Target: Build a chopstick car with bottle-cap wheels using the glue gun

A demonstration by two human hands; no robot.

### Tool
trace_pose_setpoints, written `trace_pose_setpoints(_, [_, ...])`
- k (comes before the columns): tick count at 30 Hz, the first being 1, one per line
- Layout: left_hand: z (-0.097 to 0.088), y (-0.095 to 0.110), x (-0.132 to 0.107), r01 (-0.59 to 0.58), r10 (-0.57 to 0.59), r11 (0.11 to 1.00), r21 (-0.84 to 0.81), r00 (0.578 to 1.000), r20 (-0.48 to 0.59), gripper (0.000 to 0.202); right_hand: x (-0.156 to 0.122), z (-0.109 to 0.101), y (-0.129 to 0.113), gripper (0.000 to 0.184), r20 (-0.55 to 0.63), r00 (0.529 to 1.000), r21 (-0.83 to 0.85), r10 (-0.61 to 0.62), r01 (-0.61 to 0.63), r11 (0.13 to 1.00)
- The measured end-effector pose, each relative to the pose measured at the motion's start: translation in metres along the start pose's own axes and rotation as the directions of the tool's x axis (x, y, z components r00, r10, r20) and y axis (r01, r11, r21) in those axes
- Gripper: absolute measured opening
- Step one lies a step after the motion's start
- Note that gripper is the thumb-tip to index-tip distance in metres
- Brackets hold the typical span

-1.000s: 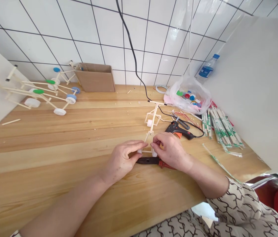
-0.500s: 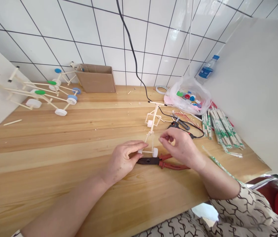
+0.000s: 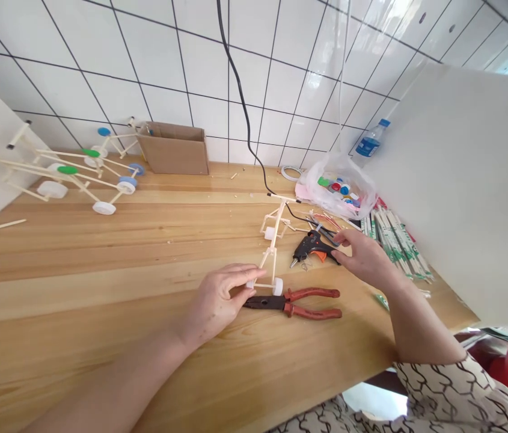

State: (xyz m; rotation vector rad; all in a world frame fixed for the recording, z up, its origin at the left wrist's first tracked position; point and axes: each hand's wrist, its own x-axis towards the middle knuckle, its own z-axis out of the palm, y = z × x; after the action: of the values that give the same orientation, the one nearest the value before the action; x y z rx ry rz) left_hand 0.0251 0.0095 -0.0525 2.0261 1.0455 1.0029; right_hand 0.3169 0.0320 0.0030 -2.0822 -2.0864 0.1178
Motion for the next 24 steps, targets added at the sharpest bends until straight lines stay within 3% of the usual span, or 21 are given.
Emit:
trace_pose_setpoints(8, [0.002, -0.001, 0.000, -0.014, 0.014, 1.000, 0.005, 1.000, -0.008, 0.028, 0.016, 0.021, 0.005, 0.021, 0.189, 0.981, -0.130, -0.038, 0.063, 0.990])
trace_pose_setpoints(17, [0.000, 0.002, -0.001, 0.018, -0.018, 1.000, -0.014, 1.000, 0.008, 0.030, 0.011, 0.007, -0.001, 0.014, 0.117, 0.993, -0.031, -0.021, 0.025, 0.999])
trace_pose_setpoints(20, [-0.001, 0.003, -0.001, 0.017, -0.017, 1.000, -0.023, 1.000, 0.010, 0.030, 0.009, 0.001, 0.002, 0.013, 0.039, 0.999, 0.080, 0.035, -0.038, 0.996])
trace_pose_setpoints(24, [-0.001, 0.002, -0.002, 0.020, -0.020, 0.999, -0.037, 1.000, 0.014, 0.032, 0.004, -0.004, 0.001, 0.020, -0.035, 0.997, 0.408, 0.069, -0.049, 0.912])
